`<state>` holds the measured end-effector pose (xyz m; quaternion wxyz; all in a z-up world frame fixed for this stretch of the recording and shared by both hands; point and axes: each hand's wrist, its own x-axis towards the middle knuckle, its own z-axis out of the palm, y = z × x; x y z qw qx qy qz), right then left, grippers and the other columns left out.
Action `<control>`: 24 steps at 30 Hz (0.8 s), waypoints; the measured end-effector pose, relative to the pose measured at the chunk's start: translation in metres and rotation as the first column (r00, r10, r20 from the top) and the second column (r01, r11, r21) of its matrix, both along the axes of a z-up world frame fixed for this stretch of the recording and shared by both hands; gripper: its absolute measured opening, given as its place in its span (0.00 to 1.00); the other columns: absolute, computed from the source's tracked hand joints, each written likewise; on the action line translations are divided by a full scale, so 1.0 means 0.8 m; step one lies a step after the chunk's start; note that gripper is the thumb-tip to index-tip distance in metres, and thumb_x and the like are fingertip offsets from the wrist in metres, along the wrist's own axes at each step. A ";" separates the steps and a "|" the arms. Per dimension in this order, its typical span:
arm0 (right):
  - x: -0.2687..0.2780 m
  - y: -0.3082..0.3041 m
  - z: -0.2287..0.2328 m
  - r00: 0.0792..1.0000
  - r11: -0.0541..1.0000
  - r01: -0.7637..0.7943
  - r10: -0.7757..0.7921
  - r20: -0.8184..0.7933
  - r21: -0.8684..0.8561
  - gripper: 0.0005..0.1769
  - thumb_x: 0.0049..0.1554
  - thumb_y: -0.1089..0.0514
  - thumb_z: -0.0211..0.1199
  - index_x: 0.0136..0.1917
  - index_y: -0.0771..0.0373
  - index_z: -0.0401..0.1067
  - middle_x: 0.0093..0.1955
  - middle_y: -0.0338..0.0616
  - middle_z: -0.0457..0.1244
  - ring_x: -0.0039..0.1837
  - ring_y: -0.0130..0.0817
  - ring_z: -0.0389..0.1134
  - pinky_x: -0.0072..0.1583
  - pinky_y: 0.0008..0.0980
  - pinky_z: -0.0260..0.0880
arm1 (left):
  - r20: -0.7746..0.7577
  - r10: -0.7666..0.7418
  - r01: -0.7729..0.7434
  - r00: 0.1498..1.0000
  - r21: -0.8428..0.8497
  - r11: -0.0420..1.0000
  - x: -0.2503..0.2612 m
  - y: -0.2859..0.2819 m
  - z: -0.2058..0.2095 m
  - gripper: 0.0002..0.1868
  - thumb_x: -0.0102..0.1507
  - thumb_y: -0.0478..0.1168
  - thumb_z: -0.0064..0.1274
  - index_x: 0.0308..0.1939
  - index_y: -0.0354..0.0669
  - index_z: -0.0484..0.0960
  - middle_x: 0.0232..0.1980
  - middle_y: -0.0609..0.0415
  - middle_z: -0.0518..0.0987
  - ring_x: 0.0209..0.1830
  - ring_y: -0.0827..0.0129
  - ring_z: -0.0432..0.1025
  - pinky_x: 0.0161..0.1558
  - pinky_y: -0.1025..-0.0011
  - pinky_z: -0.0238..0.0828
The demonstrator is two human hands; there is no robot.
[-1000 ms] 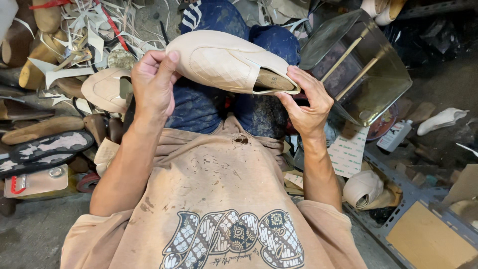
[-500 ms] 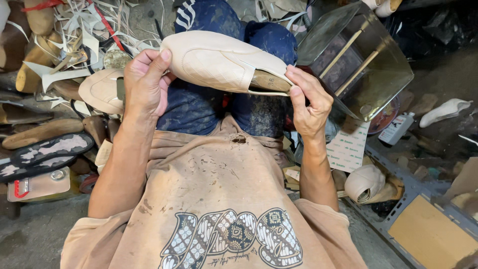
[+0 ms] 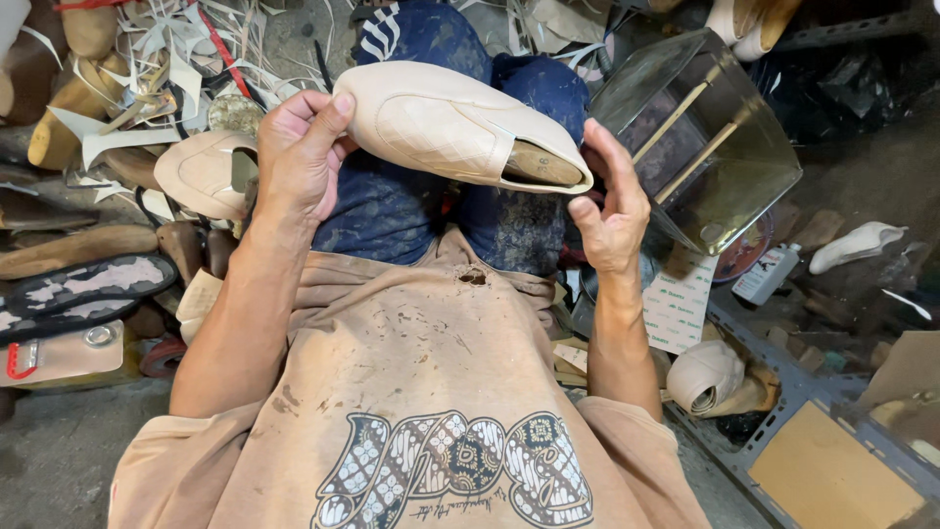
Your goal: The person sits on the floor in a cluttered workshop and works on a beige slip-on shoe. They insert a wooden shoe tree, then use a hammer to tap the shoe's sole and heel area repeatedly.
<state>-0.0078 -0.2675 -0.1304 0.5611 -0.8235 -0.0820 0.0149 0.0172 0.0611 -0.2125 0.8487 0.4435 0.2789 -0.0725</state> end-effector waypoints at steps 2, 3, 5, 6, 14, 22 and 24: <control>0.005 -0.004 0.007 0.997 0.991 -0.043 0.051 0.058 -0.128 0.40 0.62 0.42 0.63 0.74 0.73 0.60 0.75 0.59 0.57 0.78 0.47 0.60 0.78 0.41 0.63 | -0.003 -0.003 0.003 1.000 -0.003 1.000 0.001 0.000 0.002 0.11 0.61 0.42 0.66 0.32 0.46 0.79 0.33 0.58 0.79 0.35 0.73 0.75 0.41 0.69 0.83; 0.008 -0.007 0.010 0.988 0.964 -0.073 0.105 0.111 -0.257 0.38 0.60 0.50 0.70 0.74 0.73 0.61 0.74 0.60 0.59 0.77 0.48 0.61 0.79 0.42 0.62 | -0.004 -0.010 0.010 1.000 -0.006 1.000 0.002 0.000 0.003 0.11 0.60 0.43 0.66 0.32 0.45 0.79 0.33 0.57 0.80 0.36 0.72 0.76 0.41 0.68 0.83; 0.012 -0.003 0.008 0.978 0.963 -0.079 0.125 0.169 -0.257 0.30 0.59 0.57 0.71 0.69 0.73 0.66 0.69 0.61 0.62 0.73 0.51 0.65 0.76 0.44 0.65 | 0.000 -0.014 0.014 1.000 -0.004 1.000 0.002 0.000 0.003 0.11 0.61 0.43 0.66 0.32 0.45 0.79 0.33 0.57 0.79 0.36 0.72 0.76 0.41 0.68 0.83; 0.015 -0.001 0.006 0.964 0.963 -0.081 0.141 0.226 -0.256 0.22 0.59 0.64 0.72 0.64 0.72 0.71 0.65 0.61 0.66 0.69 0.54 0.69 0.73 0.46 0.68 | 0.002 -0.020 0.020 1.000 0.000 1.000 0.003 0.000 0.003 0.11 0.61 0.43 0.66 0.32 0.45 0.79 0.33 0.57 0.79 0.35 0.71 0.75 0.41 0.69 0.83; 0.012 0.001 -0.003 0.964 0.970 -0.040 0.101 0.246 -0.241 0.21 0.58 0.62 0.73 0.62 0.71 0.73 0.62 0.59 0.67 0.67 0.52 0.70 0.72 0.45 0.69 | 0.009 -0.026 0.025 1.000 0.024 0.999 0.004 -0.001 0.005 0.10 0.61 0.42 0.65 0.33 0.45 0.80 0.32 0.57 0.79 0.33 0.72 0.74 0.41 0.67 0.83; 0.011 0.005 0.001 0.971 0.973 -0.053 0.103 0.218 -0.226 0.20 0.58 0.66 0.71 0.62 0.74 0.72 0.63 0.64 0.66 0.66 0.52 0.70 0.72 0.42 0.69 | 0.024 0.020 -0.021 1.000 0.012 1.000 0.004 -0.006 0.004 0.09 0.61 0.40 0.65 0.30 0.46 0.80 0.29 0.60 0.77 0.30 0.76 0.71 0.34 0.76 0.79; 0.010 0.002 0.002 0.969 0.961 -0.050 0.113 0.221 -0.274 0.20 0.60 0.65 0.70 0.63 0.75 0.71 0.64 0.65 0.66 0.67 0.53 0.69 0.72 0.44 0.68 | 0.041 -0.012 0.011 0.999 0.021 1.000 0.005 -0.009 0.004 0.09 0.62 0.41 0.64 0.30 0.46 0.79 0.29 0.62 0.75 0.31 0.78 0.70 0.36 0.75 0.79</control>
